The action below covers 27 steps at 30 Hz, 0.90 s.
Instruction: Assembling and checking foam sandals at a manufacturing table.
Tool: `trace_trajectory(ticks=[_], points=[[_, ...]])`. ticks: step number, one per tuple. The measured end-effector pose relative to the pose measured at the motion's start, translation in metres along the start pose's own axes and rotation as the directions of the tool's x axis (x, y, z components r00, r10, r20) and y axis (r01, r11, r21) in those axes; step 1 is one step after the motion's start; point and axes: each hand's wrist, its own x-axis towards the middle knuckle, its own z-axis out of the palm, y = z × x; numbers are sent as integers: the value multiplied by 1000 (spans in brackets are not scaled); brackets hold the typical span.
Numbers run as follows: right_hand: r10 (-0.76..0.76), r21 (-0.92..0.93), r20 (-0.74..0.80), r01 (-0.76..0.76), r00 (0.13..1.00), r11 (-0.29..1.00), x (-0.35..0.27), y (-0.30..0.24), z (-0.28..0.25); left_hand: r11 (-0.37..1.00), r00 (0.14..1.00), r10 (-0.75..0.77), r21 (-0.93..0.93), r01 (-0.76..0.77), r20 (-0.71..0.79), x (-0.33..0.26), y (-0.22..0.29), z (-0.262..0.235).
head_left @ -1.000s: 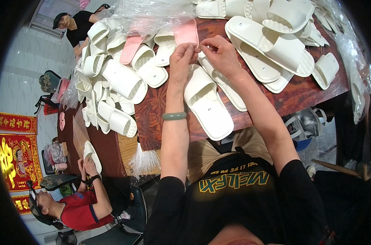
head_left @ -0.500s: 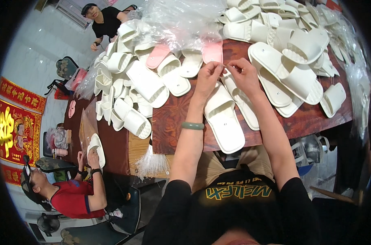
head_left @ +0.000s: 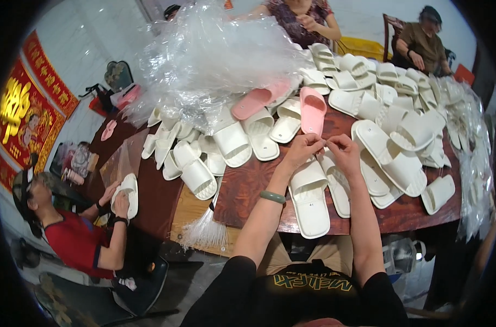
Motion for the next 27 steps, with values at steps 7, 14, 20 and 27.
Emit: trace_trajectory(ticks=[7,14,20,27], points=[[-110,-117,43,114,993,987,4,5,1,987,987,159,26,-159,5,-2,0,-9],[-7,8,135,6,991,1000,6,18,-10,990,990,137,-3,-137,-7,-5,3,-5],[52,51,160,-61,986,997,-1,2,-1,984,985,168,-49,-170,-44,-5,-9,-5],[92,44,188,-102,978,994,-1,11,-5,983,984,174,-53,-176,-46,-12,-12,-9]])
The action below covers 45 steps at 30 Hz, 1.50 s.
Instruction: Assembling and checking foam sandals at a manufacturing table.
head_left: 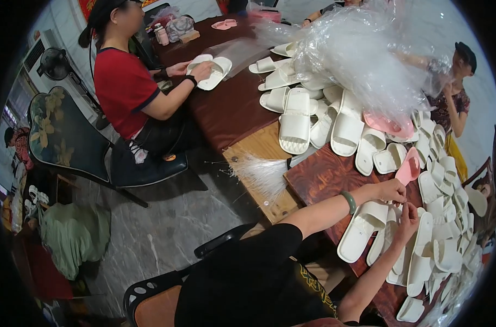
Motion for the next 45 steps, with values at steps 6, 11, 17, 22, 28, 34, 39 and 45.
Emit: trace_trajectory(ticks=[6,11,17,22,28,34,39,45], points=[[71,104,-13,-69,997,992,-2,-14,-10,950,960,-279,-154,272,-25,-8,60,20],[-257,-269,-70,230,964,935,17,18,23,819,991,61,562,-118,119,3,4,-20],[-146,-148,-175,121,974,982,-5,-17,-4,971,971,-229,-57,233,65,15,4,13],[-107,-188,-209,68,972,980,-5,-17,4,969,968,-243,-35,245,57,13,1,1],[-167,-264,-217,107,962,959,-5,-16,-2,965,964,-255,-39,258,76,16,2,7],[-217,-196,-146,187,965,963,10,-11,13,961,974,-227,157,226,-11,13,-3,-18],[-98,-221,-46,86,994,972,16,12,-2,992,983,-122,37,118,138,18,-7,-3],[-71,-161,-96,55,993,985,-2,-4,-9,985,984,-160,79,154,75,12,5,10]])
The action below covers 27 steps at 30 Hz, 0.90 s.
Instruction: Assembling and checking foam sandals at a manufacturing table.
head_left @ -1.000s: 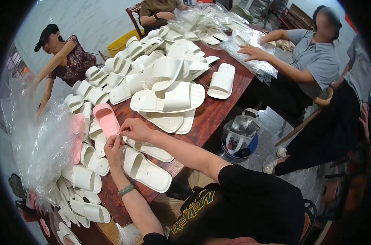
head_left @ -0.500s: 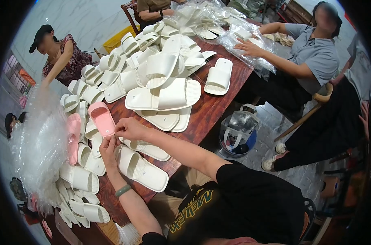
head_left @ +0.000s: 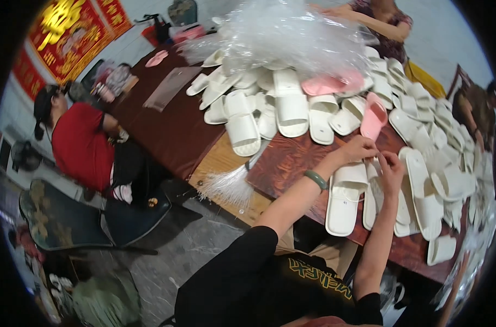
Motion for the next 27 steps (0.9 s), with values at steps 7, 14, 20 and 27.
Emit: trace_trajectory(ticks=[7,14,20,27], points=[[-22,-42,11,23,1000,999,4,11,15,997,998,40,-58,-43,-44,-12,-1,-10],[33,1,49,-33,998,999,9,23,6,995,995,95,1,-95,-24,-3,-2,-10],[86,36,45,-88,995,995,6,16,11,993,996,87,76,-85,-31,-3,-4,-10],[83,-20,29,-82,996,996,0,18,8,998,999,51,36,-51,1,-8,-3,-6]])
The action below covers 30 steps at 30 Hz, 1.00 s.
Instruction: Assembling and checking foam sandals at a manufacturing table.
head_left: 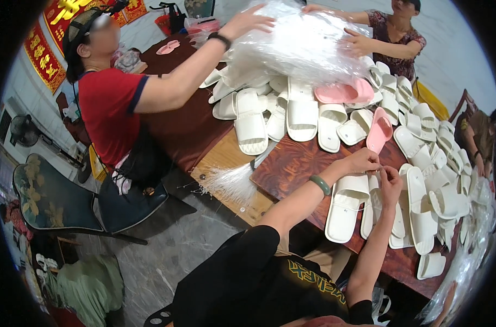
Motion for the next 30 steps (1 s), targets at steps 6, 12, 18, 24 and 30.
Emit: trace_trajectory(ticks=[6,12,18,24,30], points=[[-139,-137,-14,135,990,981,3,-1,4,994,999,-4,113,8,-34,2,1,-2],[-179,-119,-62,171,982,978,3,-23,9,997,997,-71,20,71,-21,10,-6,-6],[-136,-35,-93,133,986,990,0,-23,1,986,985,-168,-8,168,27,12,1,2],[-78,60,-45,81,996,995,-2,-20,8,983,984,-168,-59,172,58,1,4,-3],[-64,71,-296,89,953,994,5,-9,-4,979,976,-151,-163,125,-157,-5,37,0]])
